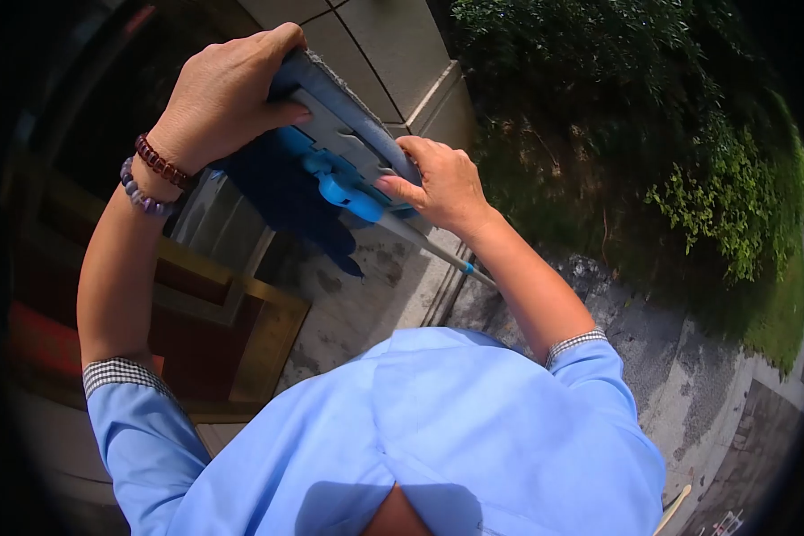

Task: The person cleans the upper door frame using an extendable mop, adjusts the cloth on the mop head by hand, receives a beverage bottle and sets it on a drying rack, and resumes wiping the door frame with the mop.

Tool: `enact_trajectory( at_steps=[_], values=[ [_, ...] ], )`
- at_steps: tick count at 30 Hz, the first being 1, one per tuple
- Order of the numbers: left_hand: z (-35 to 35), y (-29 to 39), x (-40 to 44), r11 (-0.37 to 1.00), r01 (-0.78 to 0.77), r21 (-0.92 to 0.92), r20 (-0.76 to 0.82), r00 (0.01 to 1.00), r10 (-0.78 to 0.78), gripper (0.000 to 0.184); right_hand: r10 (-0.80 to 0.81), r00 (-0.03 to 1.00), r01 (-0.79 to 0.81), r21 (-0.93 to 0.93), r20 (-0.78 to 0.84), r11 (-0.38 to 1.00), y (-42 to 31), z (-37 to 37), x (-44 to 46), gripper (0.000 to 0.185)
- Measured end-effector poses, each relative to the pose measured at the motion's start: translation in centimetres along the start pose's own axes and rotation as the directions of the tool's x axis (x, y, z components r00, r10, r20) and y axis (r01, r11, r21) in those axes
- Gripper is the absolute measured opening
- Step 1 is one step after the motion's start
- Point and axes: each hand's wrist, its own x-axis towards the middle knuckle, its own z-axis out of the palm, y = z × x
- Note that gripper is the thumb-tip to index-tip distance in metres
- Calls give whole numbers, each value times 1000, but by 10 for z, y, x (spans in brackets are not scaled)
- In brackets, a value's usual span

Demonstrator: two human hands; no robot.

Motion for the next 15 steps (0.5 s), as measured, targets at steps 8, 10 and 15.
enact_trajectory(
  at_steps=[8, 10, 15],
  values=[
    [-5, 7, 2, 1000, -4, -15, -13, 1000, 4, 45, -6, 998, 5, 19, 68, 1000, 5, -1, 4, 41],
    [-3, 7, 2, 999, 36, -2, -1, 999, -36, 45, 17, 997, -17, -1, 77, 1000, -4, -9, 5, 45],
    [-5, 9, 1, 998, 62, 3, 35, 997, -62, 46, -39, 994, 46, 66, -98, 997, -33, -7, 40, 48]
  ],
)
